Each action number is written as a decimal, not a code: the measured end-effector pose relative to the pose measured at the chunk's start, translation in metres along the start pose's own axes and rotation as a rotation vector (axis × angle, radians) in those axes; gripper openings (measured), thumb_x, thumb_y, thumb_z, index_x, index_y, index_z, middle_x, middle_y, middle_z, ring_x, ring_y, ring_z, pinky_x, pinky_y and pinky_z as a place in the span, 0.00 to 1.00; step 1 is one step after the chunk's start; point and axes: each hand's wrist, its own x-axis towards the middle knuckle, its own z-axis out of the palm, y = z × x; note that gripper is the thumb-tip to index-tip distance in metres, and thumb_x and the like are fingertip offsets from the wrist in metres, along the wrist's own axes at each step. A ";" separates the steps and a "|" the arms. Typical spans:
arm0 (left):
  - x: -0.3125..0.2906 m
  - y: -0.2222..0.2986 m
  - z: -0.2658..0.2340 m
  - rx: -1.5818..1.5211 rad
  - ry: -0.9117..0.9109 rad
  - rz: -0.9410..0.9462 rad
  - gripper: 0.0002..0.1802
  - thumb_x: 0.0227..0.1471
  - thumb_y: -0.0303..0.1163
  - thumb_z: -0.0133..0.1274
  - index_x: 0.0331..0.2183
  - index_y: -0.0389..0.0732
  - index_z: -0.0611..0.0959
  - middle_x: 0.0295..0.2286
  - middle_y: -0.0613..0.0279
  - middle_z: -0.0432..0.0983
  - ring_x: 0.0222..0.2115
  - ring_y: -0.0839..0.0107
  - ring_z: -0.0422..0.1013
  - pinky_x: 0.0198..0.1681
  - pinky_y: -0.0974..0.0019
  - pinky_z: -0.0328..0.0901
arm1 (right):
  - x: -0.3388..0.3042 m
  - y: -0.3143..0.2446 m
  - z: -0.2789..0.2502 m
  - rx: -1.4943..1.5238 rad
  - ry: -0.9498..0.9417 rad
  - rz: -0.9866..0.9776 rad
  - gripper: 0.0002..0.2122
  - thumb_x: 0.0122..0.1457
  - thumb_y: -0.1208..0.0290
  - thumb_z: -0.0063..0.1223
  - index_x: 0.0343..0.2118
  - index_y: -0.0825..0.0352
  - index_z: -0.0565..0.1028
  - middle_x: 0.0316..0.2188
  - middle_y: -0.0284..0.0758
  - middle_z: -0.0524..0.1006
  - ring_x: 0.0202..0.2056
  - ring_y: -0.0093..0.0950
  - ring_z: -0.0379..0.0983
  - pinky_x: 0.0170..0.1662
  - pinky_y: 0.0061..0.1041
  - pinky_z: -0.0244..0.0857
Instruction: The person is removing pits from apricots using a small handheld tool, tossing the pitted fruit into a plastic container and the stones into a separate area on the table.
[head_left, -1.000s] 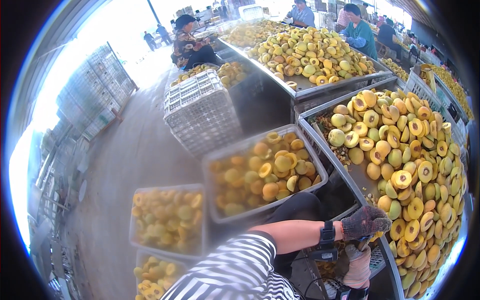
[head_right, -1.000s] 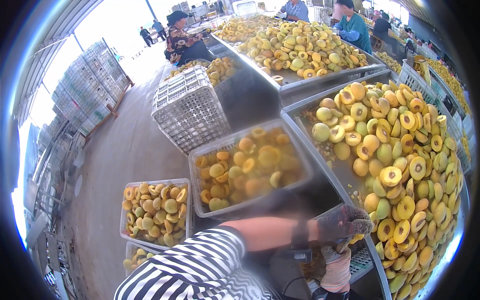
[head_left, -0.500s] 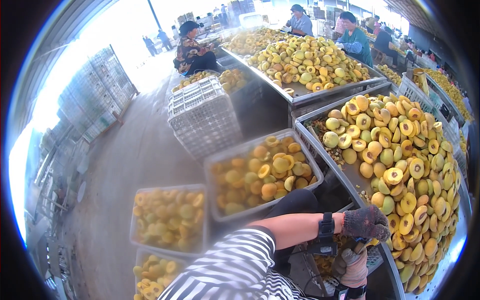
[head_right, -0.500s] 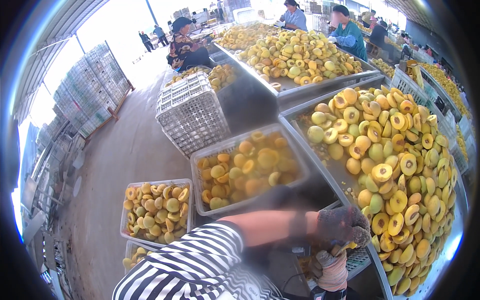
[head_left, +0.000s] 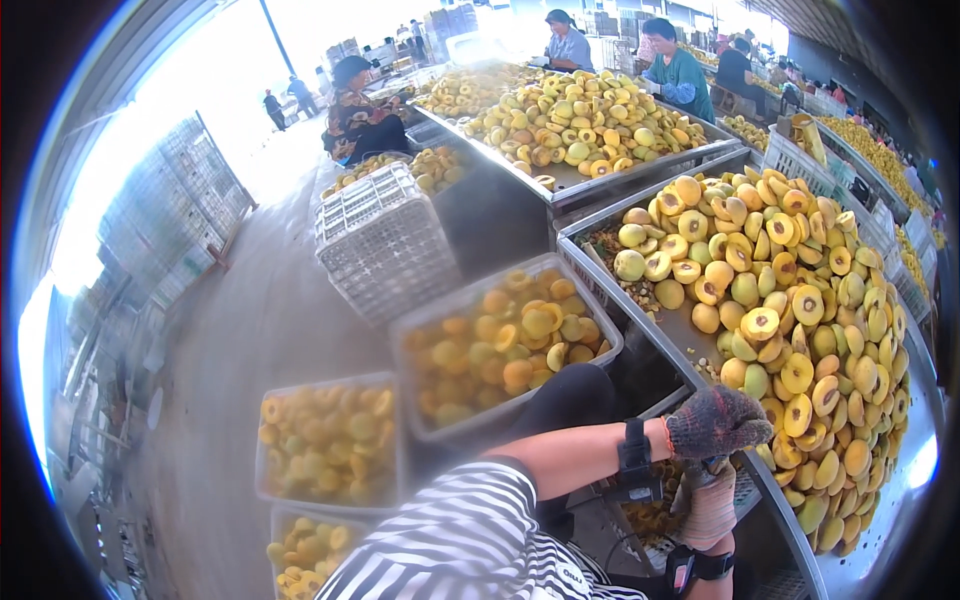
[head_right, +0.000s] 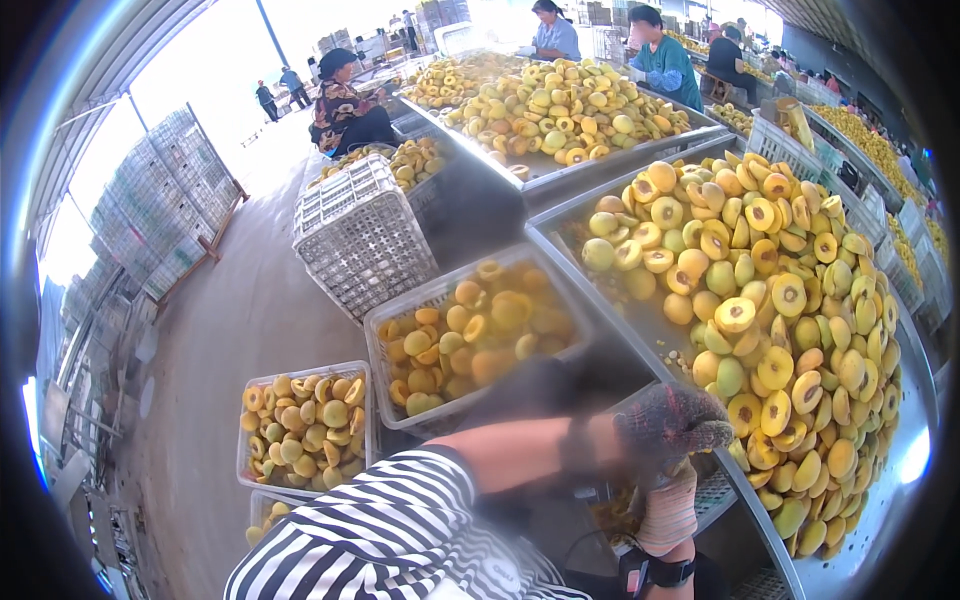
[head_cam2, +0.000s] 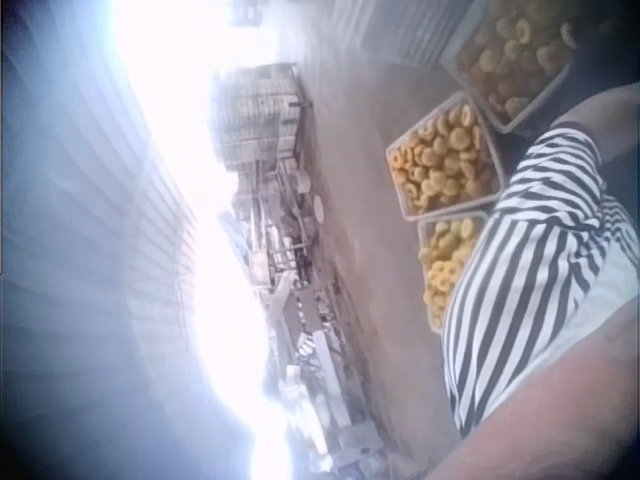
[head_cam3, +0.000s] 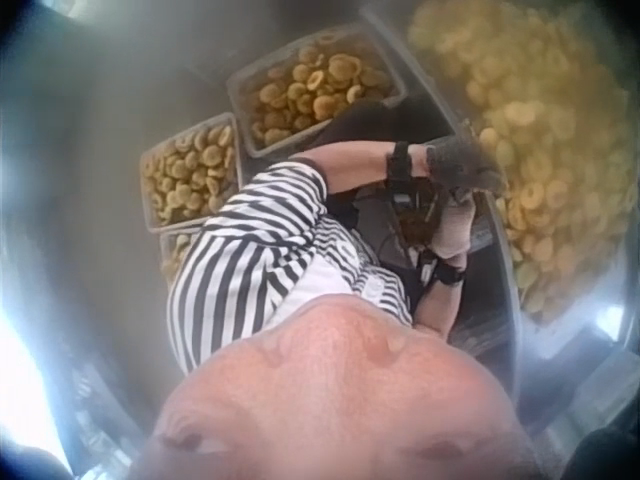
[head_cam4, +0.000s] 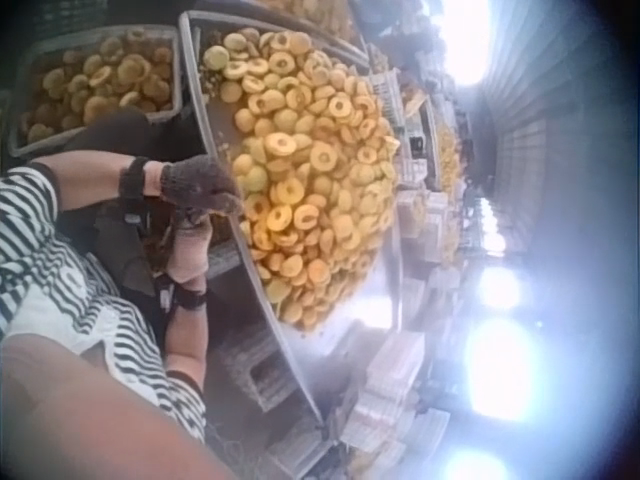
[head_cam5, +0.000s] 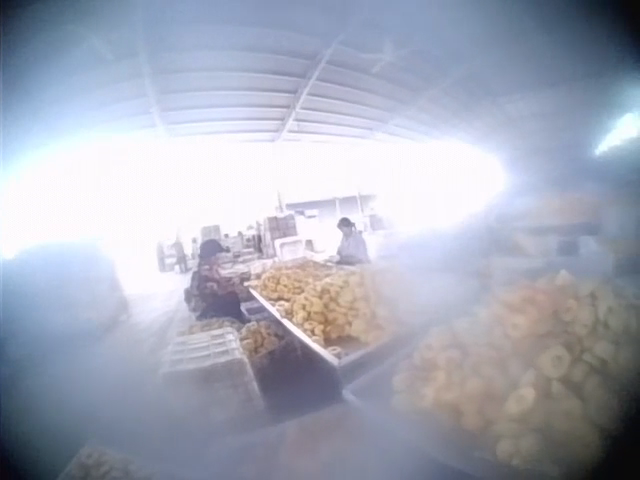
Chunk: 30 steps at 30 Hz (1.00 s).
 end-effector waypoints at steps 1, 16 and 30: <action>0.004 0.001 0.003 -0.030 -0.011 -0.041 0.14 0.52 0.39 0.56 0.30 0.36 0.81 0.24 0.55 0.77 0.26 0.66 0.74 0.32 0.66 0.68 | 0.002 0.003 -0.006 -0.004 -0.049 -0.027 0.11 0.53 0.64 0.60 0.35 0.60 0.71 0.16 0.27 0.71 0.15 0.24 0.68 0.17 0.24 0.60; 0.021 -0.051 0.019 0.341 -0.353 0.257 0.20 0.48 0.40 0.56 0.42 0.43 0.78 0.36 0.62 0.78 0.43 0.62 0.72 0.49 0.61 0.65 | -0.025 -0.059 -0.030 0.511 -0.404 0.294 0.14 0.52 0.61 0.60 0.39 0.62 0.74 0.23 0.23 0.71 0.23 0.15 0.63 0.26 0.17 0.56; -0.020 -0.023 -0.130 0.359 0.198 -0.493 0.22 0.52 0.30 0.56 0.48 0.33 0.75 0.41 0.58 0.75 0.40 0.71 0.71 0.47 0.69 0.65 | -0.023 0.013 -0.064 -0.976 -0.056 0.253 0.15 0.54 0.62 0.52 0.38 0.70 0.73 0.31 0.51 0.77 0.36 0.50 0.74 0.38 0.41 0.67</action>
